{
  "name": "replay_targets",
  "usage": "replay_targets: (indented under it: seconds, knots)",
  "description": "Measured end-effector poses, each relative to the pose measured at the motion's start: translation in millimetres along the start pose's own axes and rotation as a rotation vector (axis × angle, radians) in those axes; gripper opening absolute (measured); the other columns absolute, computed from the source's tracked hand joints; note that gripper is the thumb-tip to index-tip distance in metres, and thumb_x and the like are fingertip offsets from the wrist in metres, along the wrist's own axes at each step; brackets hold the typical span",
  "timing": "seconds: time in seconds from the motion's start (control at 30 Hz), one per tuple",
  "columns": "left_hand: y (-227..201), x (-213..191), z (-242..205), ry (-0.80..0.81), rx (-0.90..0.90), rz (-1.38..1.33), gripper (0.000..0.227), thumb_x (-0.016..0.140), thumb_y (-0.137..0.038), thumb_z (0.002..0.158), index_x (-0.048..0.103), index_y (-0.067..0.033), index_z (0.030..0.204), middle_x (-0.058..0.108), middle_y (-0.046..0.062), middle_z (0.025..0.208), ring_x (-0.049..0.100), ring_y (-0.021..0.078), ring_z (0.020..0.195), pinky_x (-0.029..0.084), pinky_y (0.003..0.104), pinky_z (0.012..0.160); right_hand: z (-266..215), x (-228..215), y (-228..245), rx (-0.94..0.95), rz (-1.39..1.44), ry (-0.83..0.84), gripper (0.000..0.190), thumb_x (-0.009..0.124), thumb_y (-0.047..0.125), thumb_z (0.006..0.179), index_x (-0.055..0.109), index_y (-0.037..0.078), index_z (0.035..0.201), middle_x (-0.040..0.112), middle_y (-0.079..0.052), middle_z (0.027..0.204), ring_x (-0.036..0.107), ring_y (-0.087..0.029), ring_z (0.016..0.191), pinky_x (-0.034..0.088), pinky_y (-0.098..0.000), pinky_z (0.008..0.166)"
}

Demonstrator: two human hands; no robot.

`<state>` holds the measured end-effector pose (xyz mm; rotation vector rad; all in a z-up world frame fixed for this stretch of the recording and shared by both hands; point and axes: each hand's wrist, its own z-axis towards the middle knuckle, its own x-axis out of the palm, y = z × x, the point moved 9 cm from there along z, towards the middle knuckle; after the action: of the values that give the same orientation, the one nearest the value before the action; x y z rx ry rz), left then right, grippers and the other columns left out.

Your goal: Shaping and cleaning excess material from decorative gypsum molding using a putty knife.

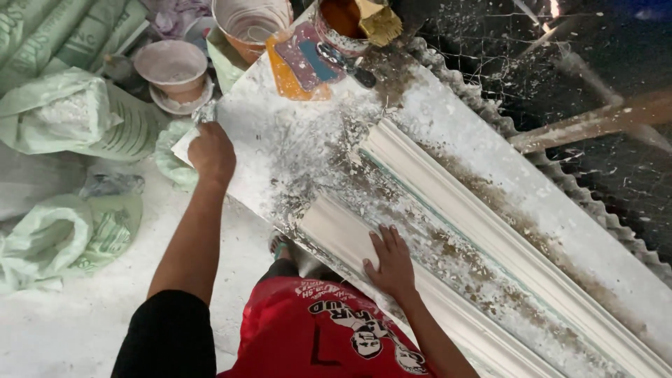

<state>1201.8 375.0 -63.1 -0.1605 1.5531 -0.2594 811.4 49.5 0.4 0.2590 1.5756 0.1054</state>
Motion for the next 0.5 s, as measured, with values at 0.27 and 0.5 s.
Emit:
replay_targets:
  seconds: [0.27,0.5]
  knots:
    - [-50.5,-36.1,-54.6,0.148,0.090,-0.009,0.024,0.057,-0.010,0.096,0.063,0.0046,0.114,0.074,0.023,0.101,0.074,0.0375,0.082,0.061,0.047,0.068,2.3,-9.3,7.0,-0.022,0.053,-0.052,0.068,0.072,0.036,0.081,0.054,0.011,0.142,0.042,-0.017,0.156,0.034,-0.040,0.148,0.032,-0.0562,0.116]
    - [21.4,4.9,9.0,0.187,-0.229,-1.505,0.018,0.048,-0.014,0.099,0.065,-0.0123,0.106,0.062,0.005,0.085,0.056,0.0212,0.052,0.038,0.034,0.041,5.7,-7.7,2.6,0.013,0.028,-0.015,0.069,0.072,0.036,0.080,0.054,0.011,0.141,0.045,-0.018,0.151,0.037,-0.041,0.145,0.035,-0.0561,0.115]
